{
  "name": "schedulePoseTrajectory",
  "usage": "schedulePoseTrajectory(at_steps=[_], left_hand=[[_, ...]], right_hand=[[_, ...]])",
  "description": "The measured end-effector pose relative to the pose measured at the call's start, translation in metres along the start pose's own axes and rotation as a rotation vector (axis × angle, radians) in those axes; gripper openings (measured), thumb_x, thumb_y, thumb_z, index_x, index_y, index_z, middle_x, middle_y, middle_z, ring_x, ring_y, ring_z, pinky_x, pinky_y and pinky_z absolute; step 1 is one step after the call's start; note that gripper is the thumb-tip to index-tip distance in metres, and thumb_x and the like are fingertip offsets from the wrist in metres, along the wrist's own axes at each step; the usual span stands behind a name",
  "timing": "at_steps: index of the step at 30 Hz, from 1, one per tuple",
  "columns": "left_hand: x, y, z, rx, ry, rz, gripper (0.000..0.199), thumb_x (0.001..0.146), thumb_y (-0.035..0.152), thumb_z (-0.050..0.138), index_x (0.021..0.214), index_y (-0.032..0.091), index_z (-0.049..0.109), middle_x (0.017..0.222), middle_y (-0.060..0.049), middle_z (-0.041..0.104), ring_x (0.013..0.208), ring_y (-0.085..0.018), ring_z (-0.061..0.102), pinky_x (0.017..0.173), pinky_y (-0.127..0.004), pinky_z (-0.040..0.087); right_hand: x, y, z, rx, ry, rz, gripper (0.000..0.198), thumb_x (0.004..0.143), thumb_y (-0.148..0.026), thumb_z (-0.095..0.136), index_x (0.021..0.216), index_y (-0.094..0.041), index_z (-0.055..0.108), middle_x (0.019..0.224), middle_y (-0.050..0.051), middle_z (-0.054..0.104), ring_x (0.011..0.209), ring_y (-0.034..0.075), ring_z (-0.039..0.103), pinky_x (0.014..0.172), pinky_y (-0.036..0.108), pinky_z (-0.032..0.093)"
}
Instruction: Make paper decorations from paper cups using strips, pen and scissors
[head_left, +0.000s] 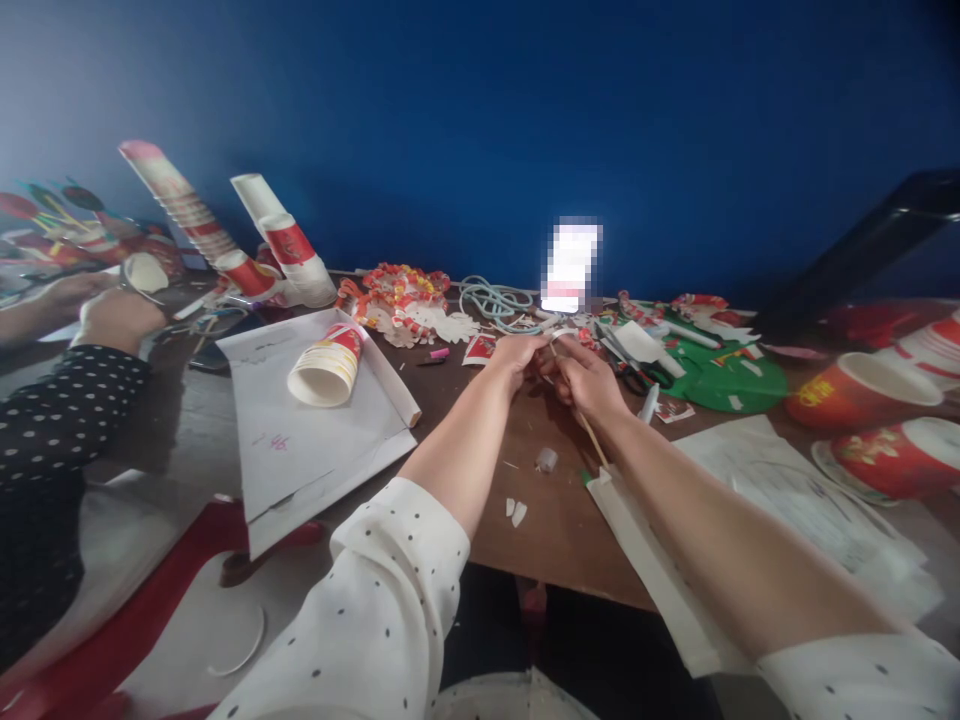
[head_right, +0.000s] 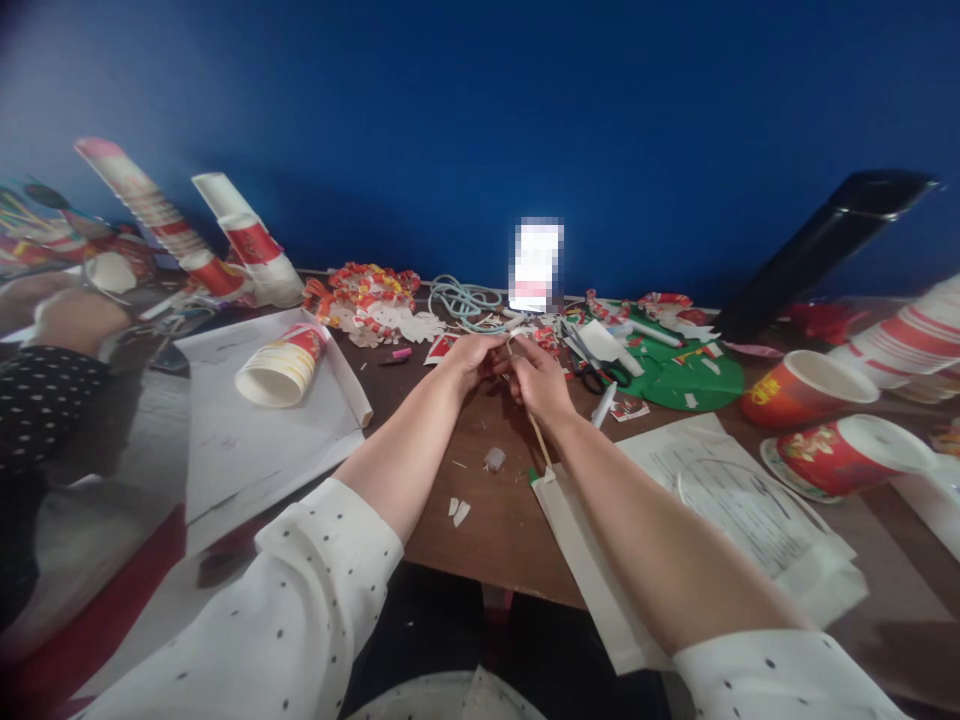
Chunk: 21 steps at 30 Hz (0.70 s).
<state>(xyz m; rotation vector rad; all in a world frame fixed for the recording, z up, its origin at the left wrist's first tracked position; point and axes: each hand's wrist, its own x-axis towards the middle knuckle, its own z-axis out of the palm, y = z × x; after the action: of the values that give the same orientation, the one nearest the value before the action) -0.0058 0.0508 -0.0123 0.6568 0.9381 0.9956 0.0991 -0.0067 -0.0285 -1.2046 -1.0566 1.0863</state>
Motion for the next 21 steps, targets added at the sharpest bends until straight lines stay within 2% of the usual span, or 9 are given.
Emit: schedulePoseTrajectory(at_steps=[7,13,16,21], left_hand=[[0.0001,-0.0004,0.0011,0.077,0.003,0.019,0.031,0.081,0.017,0.071,0.056,0.017,0.052,0.045,0.005,0.045,0.04,-0.007,0.042,0.047,-0.022,0.033],[-0.0032,-0.0003,0.0042,0.057,0.062,0.044,0.02,0.079,0.012,0.072,0.062,0.015,0.061,0.055,0.002,0.056,0.047,-0.007,0.051,0.057,-0.023,0.043],[-0.0048,-0.0003,0.0043,0.03,0.043,0.05,0.018,0.079,0.011,0.071,0.064,0.014,0.063,0.057,0.001,0.058,0.051,-0.008,0.053,0.062,-0.024,0.046],[-0.0061,0.0009,0.0028,0.006,0.027,0.053,0.021,0.08,0.012,0.072,0.062,0.014,0.061,0.051,0.003,0.052,0.049,-0.007,0.049,0.062,-0.023,0.047]], right_hand=[[-0.0003,-0.0005,0.0,0.025,-0.038,0.019,0.066,0.071,-0.036,0.067,0.133,-0.017,0.06,0.064,-0.003,0.063,0.041,0.007,0.039,0.036,0.021,0.026],[0.0035,0.0012,0.0031,0.088,0.054,0.052,0.061,0.066,-0.032,0.07,0.123,-0.013,0.068,0.051,-0.006,0.052,0.042,0.008,0.038,0.038,0.02,0.025],[0.0033,-0.0033,0.0051,0.135,0.07,0.088,0.058,0.065,-0.029,0.071,0.12,-0.013,0.07,0.049,-0.006,0.051,0.042,0.008,0.038,0.038,0.02,0.023],[0.0037,-0.0066,0.0046,0.117,0.119,0.135,0.059,0.068,-0.023,0.068,0.125,-0.011,0.068,0.046,-0.006,0.048,0.041,0.01,0.039,0.038,0.021,0.026]])
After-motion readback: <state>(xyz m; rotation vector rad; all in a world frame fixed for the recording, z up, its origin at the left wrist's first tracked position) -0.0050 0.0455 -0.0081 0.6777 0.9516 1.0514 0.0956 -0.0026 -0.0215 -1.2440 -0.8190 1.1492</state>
